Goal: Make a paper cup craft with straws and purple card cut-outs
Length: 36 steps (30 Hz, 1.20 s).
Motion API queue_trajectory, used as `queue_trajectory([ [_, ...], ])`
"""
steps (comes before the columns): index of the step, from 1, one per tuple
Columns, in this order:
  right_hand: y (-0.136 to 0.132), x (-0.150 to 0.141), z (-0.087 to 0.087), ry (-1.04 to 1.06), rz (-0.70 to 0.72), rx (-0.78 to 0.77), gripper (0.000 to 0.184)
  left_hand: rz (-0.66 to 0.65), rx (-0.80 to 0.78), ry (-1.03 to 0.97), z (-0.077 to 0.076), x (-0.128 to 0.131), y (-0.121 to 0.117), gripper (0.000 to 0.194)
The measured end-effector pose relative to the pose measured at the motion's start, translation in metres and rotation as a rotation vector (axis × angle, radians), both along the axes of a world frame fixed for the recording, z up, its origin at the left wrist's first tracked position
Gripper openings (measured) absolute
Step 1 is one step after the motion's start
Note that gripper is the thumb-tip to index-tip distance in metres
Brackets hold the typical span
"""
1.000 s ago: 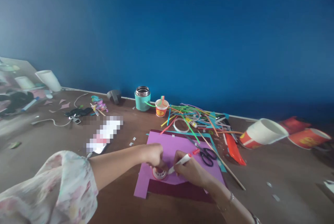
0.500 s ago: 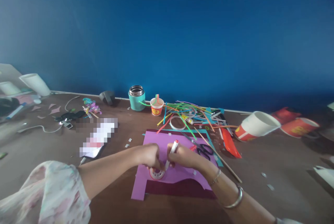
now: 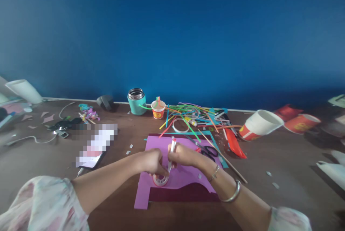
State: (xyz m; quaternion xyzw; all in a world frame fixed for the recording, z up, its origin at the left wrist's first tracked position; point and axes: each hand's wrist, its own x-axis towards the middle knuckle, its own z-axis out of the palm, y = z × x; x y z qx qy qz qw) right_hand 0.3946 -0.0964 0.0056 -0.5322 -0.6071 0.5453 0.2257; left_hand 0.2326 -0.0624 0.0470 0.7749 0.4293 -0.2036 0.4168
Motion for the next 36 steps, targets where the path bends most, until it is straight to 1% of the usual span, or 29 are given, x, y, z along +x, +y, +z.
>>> queue_trajectory([
  [9, 0.002, -0.002, -0.002, 0.007, -0.037, 0.065, 0.017, -0.005, 0.016, 0.029, 0.002, 0.0, 0.0, 0.027],
  [14, 0.001, -0.003, 0.001, 0.056, -0.095, 0.075, 0.017, -0.009, 0.022, 0.016, 0.003, 0.0, -0.001, 0.027],
  [17, -0.001, -0.004, 0.004, 0.099, -0.164, 0.047, 0.014, -0.002, 0.026, 0.018, 0.003, 0.0, -0.001, 0.027],
  [22, -0.013, -0.004, 0.01, 0.162, -0.374, 0.035, 0.015, 0.028, 0.036, -0.042, 0.0, -0.005, -0.005, 0.028],
  [26, -0.032, -0.003, 0.006, 0.278, -0.571, 0.008, 0.017, 0.03, 0.197, -0.112, -0.005, -0.012, -0.015, 0.034],
  [28, -0.041, -0.003, 0.003, 0.334, -0.635, -0.001, 0.015, 0.045, 0.281, -0.133, -0.007, -0.016, -0.022, 0.031],
  [30, -0.048, -0.003, 0.001, 0.36, -0.64, 0.01, 0.014, 0.086, 0.375, -0.135, -0.01, -0.021, -0.031, 0.026],
  [32, -0.052, -0.003, 0.002, 0.374, -0.62, 0.034, 0.013, 0.13, 0.443, -0.126, -0.013, -0.027, -0.04, 0.025],
  [33, -0.053, -0.002, 0.002, 0.375, -0.61, 0.047, 0.013, 0.16, 0.467, -0.132, -0.015, -0.03, -0.044, 0.032],
  [35, -0.055, -0.001, 0.002, 0.371, -0.608, 0.06, 0.012, 0.202, 0.53, -0.181, -0.021, -0.035, -0.051, 0.052],
  [36, -0.055, 0.0, 0.002, 0.368, -0.612, 0.063, 0.012, 0.199, 0.551, -0.209, -0.024, -0.037, -0.054, 0.058],
])
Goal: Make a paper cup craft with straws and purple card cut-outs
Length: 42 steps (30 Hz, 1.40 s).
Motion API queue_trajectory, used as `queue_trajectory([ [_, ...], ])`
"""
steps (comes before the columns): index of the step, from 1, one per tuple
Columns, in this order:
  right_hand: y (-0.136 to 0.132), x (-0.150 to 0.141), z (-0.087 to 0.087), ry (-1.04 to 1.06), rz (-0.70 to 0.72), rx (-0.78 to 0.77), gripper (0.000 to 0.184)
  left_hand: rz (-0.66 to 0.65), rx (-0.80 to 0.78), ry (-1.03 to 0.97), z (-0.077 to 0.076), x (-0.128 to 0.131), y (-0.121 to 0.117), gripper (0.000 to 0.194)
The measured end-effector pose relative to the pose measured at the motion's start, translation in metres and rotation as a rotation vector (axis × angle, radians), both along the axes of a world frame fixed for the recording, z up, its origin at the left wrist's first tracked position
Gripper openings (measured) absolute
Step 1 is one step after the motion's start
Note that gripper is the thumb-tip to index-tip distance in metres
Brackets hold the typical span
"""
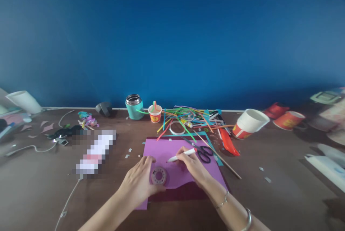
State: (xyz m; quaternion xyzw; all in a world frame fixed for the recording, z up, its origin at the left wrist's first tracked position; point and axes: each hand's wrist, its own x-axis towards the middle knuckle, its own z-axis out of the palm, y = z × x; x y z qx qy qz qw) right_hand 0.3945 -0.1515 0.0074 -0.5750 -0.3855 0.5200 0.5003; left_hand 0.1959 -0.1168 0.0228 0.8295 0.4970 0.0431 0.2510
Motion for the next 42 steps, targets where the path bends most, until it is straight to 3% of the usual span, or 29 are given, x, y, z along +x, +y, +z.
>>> queue_trajectory([
  [6, -0.001, 0.005, -0.011, 0.058, -0.014, 0.051, 0.014, -0.101, 0.104, -0.202, -0.007, 0.006, -0.016, 0.036],
  [14, -0.003, 0.007, -0.011, 0.108, -0.019, 0.035, 0.013, -0.174, 0.129, -0.227, -0.019, 0.03, -0.024, 0.048],
  [26, -0.002, 0.008, -0.016, 0.178, -0.036, 0.006, 0.01, -0.168, 0.159, -0.243, -0.029, 0.031, -0.026, 0.046],
  [30, -0.004, 0.011, -0.007, 0.237, -0.066, 0.037, 0.014, -0.169, 0.151, -0.258, -0.032, 0.03, -0.026, 0.046],
  [32, -0.01, 0.012, 0.003, 0.181, -0.049, 0.061, 0.012, -0.162, 0.148, -0.263, -0.033, 0.03, -0.027, 0.047],
  [36, -0.029, 0.012, 0.019, -0.189, 0.093, 0.102, 0.005, -0.161, 0.148, -0.276, -0.033, 0.03, -0.028, 0.046],
  [42, -0.052, 0.007, 0.01, -0.387, 0.135, 0.035, 0.011, -0.178, 0.144, -0.293, -0.035, 0.028, -0.028, 0.045],
])
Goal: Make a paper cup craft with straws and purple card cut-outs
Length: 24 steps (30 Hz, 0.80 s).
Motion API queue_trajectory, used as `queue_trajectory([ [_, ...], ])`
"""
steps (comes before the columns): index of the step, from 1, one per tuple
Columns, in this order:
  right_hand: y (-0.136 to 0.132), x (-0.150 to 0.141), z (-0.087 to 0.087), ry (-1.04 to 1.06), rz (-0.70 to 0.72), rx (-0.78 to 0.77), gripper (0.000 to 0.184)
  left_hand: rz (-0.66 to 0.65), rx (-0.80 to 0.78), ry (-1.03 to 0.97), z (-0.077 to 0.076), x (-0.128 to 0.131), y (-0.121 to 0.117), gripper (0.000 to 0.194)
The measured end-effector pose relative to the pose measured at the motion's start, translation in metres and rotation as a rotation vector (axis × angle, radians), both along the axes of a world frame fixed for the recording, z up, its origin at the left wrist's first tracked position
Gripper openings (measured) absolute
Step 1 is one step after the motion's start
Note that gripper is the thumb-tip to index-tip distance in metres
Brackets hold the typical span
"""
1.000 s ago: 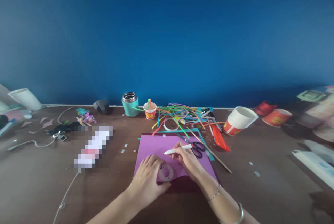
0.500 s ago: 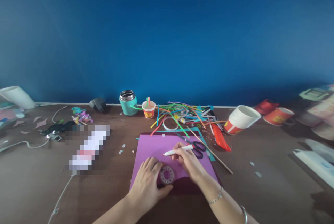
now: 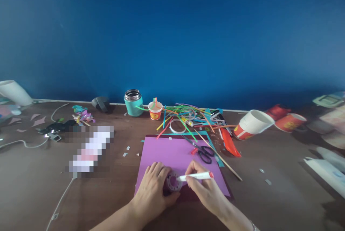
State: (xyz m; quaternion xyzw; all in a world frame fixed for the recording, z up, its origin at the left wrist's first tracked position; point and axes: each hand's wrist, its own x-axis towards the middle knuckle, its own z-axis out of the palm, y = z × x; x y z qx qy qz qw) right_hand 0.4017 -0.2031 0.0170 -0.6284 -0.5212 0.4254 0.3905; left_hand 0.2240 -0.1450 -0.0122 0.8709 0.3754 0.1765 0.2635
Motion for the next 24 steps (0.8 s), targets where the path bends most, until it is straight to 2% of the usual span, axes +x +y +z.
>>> queue_trajectory([
  [5, -0.001, -0.002, -0.004, -0.074, 0.052, 0.055, 0.014, -0.005, 0.019, -0.019, -0.002, -0.001, 0.0, 0.044],
  [11, -0.001, -0.005, -0.004, -0.327, 0.168, 0.228, 0.009, -0.034, 0.021, -0.045, -0.001, -0.001, 0.0, 0.042],
  [19, -0.002, -0.011, -0.003, -0.526, 0.29, 0.291, 0.014, -0.062, 0.016, -0.027, -0.002, -0.003, 0.002, 0.042],
  [21, -0.003, -0.009, 0.0, -0.532, 0.294, 0.314, 0.014, -0.067, 0.026, -0.028, -0.003, -0.003, 0.002, 0.044],
  [24, -0.007, 0.0, 0.001, -0.466, 0.208, 0.323, 0.011, -0.037, 0.007, -0.023, -0.003, -0.002, 0.0, 0.046],
])
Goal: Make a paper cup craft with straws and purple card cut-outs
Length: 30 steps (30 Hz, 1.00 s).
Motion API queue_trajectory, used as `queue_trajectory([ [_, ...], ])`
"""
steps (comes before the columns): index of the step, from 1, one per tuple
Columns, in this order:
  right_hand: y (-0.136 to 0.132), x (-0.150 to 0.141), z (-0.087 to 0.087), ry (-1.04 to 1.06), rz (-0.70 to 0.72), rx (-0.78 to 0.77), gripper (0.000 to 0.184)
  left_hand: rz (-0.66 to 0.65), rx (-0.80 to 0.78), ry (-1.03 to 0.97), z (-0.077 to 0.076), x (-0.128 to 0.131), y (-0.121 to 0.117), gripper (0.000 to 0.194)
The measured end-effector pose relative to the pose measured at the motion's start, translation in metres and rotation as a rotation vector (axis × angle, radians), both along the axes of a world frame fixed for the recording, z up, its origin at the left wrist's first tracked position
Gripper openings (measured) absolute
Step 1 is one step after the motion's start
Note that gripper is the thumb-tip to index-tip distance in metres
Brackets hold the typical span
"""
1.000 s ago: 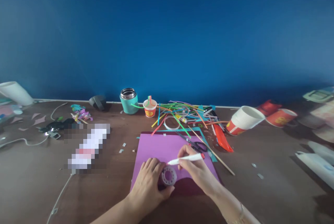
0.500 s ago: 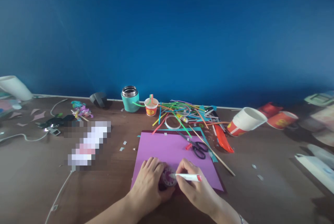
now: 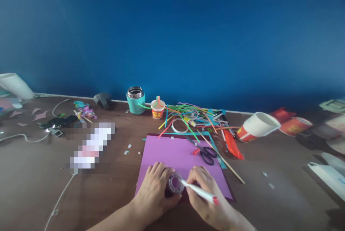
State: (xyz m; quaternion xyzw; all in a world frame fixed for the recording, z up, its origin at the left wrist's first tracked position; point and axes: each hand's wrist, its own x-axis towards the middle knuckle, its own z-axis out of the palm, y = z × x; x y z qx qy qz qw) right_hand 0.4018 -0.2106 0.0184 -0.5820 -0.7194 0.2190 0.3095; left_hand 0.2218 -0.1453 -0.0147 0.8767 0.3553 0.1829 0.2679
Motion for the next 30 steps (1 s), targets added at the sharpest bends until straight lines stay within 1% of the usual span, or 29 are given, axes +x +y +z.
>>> queue_trajectory([
  [3, -0.004, 0.009, 0.0, 0.107, -0.093, -0.021, 0.012, 0.015, -0.017, 0.008, 0.002, 0.001, -0.001, 0.047],
  [5, -0.006, 0.011, -0.001, 0.131, -0.099, -0.045, 0.012, 0.006, -0.018, 0.015, 0.003, 0.001, -0.001, 0.048],
  [9, -0.002, 0.009, -0.001, 0.108, -0.03, -0.039, 0.009, -0.003, 0.005, 0.012, 0.002, 0.002, -0.001, 0.049],
  [12, 0.003, 0.006, 0.0, 0.089, -0.004, -0.025, 0.009, 0.003, 0.022, 0.002, 0.002, 0.002, -0.001, 0.046],
  [18, 0.007, 0.004, 0.001, 0.085, 0.005, -0.052, 0.009, -0.011, -0.028, 0.014, 0.005, 0.002, 0.001, 0.043],
  [24, 0.01, 0.0, 0.003, 0.033, 0.04, -0.082, 0.01, -0.011, -0.053, 0.006, 0.005, 0.003, 0.002, 0.041],
  [30, 0.015, -0.009, 0.003, -0.114, 0.129, 0.006, 0.016, -0.012, -0.094, 0.026, 0.006, 0.0, 0.002, 0.039],
])
